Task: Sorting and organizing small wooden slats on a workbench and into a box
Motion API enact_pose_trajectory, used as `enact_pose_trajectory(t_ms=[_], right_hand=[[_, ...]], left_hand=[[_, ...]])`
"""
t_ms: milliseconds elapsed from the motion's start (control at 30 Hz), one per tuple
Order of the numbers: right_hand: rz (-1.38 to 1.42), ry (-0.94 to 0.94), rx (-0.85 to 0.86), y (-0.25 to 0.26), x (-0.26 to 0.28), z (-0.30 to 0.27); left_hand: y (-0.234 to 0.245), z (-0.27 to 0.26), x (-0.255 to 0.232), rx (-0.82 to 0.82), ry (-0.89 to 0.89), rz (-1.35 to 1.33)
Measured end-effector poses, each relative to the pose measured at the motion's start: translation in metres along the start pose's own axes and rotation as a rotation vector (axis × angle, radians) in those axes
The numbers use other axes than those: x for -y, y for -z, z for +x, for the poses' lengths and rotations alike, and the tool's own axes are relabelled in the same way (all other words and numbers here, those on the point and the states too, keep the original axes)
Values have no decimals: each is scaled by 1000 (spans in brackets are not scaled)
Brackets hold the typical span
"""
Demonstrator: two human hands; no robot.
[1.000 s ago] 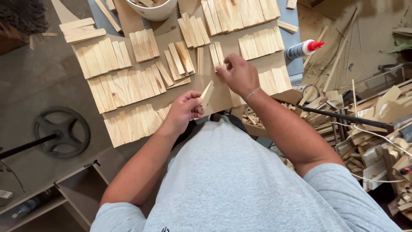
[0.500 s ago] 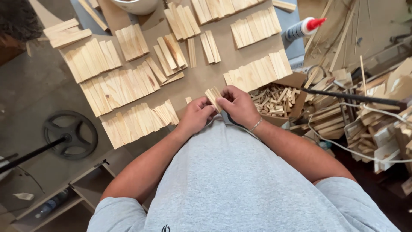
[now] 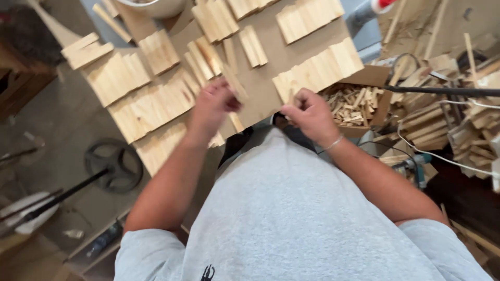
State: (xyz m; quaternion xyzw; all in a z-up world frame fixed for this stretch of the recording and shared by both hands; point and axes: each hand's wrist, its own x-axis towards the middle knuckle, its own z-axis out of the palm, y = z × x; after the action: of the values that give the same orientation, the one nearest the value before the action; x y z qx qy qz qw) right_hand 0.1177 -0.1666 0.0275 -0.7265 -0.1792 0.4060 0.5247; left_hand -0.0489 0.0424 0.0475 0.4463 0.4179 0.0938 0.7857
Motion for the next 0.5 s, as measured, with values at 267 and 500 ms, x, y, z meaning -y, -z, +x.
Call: enact_pose_trajectory(t_ms=[267, 500], right_hand=[[-48, -73, 183, -26, -3, 4], [-739, 8, 405, -83, 30, 7]], left_hand=[[105, -27, -11, -228, -216, 86], [130, -81, 5, -416, -213, -8]])
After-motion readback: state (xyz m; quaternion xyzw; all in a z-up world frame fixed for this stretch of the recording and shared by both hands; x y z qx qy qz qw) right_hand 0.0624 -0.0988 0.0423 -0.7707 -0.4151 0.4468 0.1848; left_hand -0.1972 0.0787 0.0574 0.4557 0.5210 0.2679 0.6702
